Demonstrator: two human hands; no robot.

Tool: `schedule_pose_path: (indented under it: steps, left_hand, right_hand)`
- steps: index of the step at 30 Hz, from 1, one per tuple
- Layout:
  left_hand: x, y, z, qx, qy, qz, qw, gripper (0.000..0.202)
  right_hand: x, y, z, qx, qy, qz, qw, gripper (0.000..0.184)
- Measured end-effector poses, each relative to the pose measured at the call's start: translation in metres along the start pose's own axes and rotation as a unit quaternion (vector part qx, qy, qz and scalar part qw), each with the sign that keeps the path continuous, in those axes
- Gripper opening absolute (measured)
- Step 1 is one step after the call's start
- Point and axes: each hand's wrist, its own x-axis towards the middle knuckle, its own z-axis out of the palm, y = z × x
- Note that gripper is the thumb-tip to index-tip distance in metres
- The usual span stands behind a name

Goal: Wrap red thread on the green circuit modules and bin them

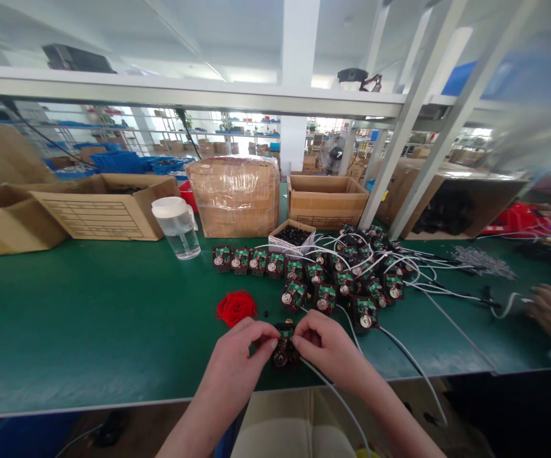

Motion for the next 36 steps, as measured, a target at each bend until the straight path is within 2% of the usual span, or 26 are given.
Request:
schedule_pose_path:
  steps: [10,16,22,25,30,36]
  left_hand:
    - [0.013,-0.006,-0.005,-0.05,-0.055,-0.038,0.997,0.014]
    - [0.017,-0.015,0.001,-0.011,-0.045,-0.008,0.999,0.015]
    - [0.016,-0.019,0.008,-0.003,-0.003,0.006,1.0,0.011]
    - [0.018,-0.019,0.009,0.004,-0.001,0.003,1.0,0.004]
    - [0.019,-0.019,0.011,-0.01,0.013,-0.006,1.0,0.007]
    - [0.02,-0.02,0.01,-0.01,-0.001,-0.008,1.0,0.005]
  right_hand:
    - [0.011,0.005,-0.004,-0.03,0.004,-0.03,0.999,0.008]
    - [0.006,0.001,-0.005,-0.096,0.008,-0.05,0.994,0.013]
    - [0.001,-0.008,-0.003,-0.175,0.021,-0.051,0.983,0.015]
    - [-0.001,-0.011,0.003,-0.217,0.034,-0.05,0.974,0.014]
    - [-0.004,-0.01,0.015,-0.283,0.066,-0.063,0.955,0.011]
    - [-0.007,-0.007,0.024,-0.341,0.113,-0.085,0.929,0.013]
